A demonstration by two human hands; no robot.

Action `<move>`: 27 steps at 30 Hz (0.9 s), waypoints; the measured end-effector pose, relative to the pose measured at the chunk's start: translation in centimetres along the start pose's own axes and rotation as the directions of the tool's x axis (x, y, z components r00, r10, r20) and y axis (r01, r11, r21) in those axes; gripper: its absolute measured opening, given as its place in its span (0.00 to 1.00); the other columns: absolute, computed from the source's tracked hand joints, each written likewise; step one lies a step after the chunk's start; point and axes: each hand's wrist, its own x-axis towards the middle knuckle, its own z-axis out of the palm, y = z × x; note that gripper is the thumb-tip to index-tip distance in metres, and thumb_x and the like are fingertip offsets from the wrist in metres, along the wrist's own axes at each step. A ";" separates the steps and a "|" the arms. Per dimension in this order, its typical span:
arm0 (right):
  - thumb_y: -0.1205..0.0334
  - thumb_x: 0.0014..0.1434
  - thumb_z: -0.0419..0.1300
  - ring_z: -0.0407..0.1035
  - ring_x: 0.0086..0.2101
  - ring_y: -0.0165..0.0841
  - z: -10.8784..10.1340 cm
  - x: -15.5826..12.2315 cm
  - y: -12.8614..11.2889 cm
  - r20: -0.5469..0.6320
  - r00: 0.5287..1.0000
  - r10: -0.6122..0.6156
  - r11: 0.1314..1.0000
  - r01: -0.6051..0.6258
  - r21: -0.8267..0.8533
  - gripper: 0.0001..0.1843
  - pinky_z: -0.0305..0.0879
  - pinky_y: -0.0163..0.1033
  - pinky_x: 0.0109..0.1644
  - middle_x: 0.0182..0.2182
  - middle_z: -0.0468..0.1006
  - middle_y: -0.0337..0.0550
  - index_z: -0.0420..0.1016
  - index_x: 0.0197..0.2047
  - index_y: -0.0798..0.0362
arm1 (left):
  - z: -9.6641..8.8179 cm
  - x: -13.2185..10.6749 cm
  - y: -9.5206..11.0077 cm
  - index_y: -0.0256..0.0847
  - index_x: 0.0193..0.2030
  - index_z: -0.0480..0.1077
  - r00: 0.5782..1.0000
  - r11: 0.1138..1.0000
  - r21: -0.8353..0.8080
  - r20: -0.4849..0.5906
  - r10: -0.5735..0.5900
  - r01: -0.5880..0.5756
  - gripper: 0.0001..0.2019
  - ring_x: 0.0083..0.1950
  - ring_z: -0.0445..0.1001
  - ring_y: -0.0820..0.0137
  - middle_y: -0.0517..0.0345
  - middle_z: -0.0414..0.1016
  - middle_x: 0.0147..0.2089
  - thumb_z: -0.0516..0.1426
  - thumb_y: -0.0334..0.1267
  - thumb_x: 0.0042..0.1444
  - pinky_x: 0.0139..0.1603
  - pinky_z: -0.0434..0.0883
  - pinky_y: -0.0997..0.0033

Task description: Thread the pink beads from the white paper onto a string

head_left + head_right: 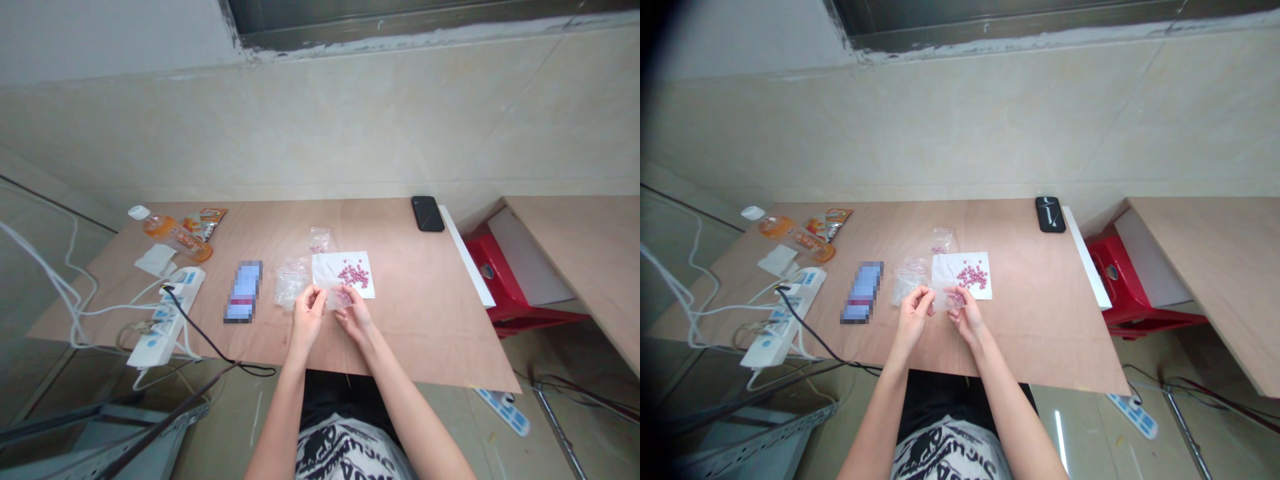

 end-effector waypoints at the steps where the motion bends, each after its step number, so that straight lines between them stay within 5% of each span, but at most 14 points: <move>1: 0.59 0.55 0.56 0.49 0.11 0.19 0.0 0.0 0.1 0.000 1.000 0.006 1.000 -0.006 0.007 0.09 0.43 0.23 0.11 0.15 0.62 0.30 0.71 0.33 0.56 | 0.0 0.0 -0.1 0.39 0.23 0.60 1.000 1.000 -0.008 0.002 -0.006 0.006 0.12 0.20 0.56 0.78 0.68 0.55 0.18 0.55 0.42 0.51 0.24 0.55 0.78; 19: 0.59 0.56 0.57 0.40 0.09 0.17 0.4 0.2 -0.2 -0.075 0.995 0.068 0.986 -0.055 0.158 0.12 0.34 0.23 0.10 0.12 0.57 0.25 0.60 0.25 0.53 | -0.3 -0.2 1.1 0.39 0.21 0.59 1.000 1.000 -0.017 -0.027 -0.004 0.003 0.12 0.21 0.55 0.79 0.68 0.55 0.18 0.54 0.40 0.50 0.23 0.56 0.79; 23: 0.55 0.55 0.59 0.39 0.10 0.18 0.1 0.3 -0.6 -0.076 0.997 -0.024 0.998 0.028 0.059 0.17 0.33 0.24 0.11 0.11 0.53 0.24 0.55 0.23 0.52 | -1.2 -0.3 1.0 0.38 0.21 0.63 0.993 0.997 -0.006 -0.096 0.075 -0.076 0.12 0.25 0.62 0.77 0.65 0.62 0.21 0.54 0.40 0.52 0.29 0.61 0.78; 27: 0.49 0.54 0.59 0.37 0.11 0.19 -0.4 1.2 -2.0 -0.167 0.954 -0.250 0.942 0.200 -0.270 0.22 0.31 0.26 0.12 0.11 0.48 0.24 0.53 0.20 0.51 | -3.1 -0.1 0.0 0.38 0.28 0.67 0.958 0.995 -0.012 -0.271 0.091 -0.098 0.10 0.32 0.70 0.74 0.60 0.72 0.28 0.55 0.42 0.54 0.36 0.66 0.76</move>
